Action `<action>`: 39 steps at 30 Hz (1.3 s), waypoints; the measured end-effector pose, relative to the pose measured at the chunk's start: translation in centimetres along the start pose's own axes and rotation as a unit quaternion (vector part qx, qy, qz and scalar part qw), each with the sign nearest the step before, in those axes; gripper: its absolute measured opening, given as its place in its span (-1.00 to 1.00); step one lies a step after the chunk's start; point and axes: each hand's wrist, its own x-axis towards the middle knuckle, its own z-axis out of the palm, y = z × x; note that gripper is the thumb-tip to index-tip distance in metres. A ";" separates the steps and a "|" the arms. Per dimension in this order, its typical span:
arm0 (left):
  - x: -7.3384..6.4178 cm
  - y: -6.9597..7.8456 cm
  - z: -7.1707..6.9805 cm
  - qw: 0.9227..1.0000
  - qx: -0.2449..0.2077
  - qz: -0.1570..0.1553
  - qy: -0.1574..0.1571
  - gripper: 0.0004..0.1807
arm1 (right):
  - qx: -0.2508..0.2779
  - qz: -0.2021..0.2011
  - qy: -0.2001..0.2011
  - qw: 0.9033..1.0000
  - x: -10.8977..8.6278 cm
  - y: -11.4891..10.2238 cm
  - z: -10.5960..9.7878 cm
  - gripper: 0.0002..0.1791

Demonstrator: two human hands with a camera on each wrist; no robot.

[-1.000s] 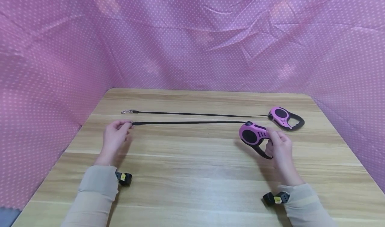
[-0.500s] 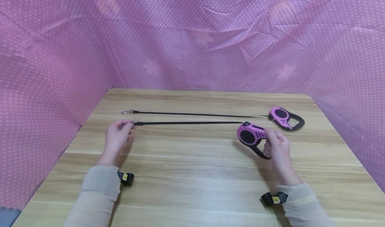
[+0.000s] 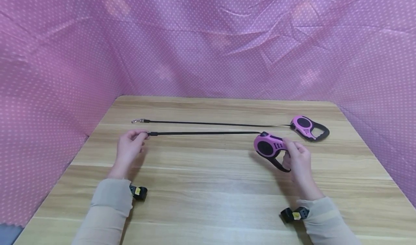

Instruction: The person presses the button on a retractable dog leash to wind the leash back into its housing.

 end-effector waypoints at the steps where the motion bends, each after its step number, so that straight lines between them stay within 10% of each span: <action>1: 0.0 0.0 0.0 1.000 0.000 -0.003 0.000 -0.59 | 0.000 0.000 0.000 1.000 0.0 0.0 0.0 -0.63; 39: -0.1 0.7 1.3 1.000 -0.014 -0.009 -0.021 -0.60 | -0.018 0.010 -0.001 1.000 -0.1 0.3 0.8 -0.61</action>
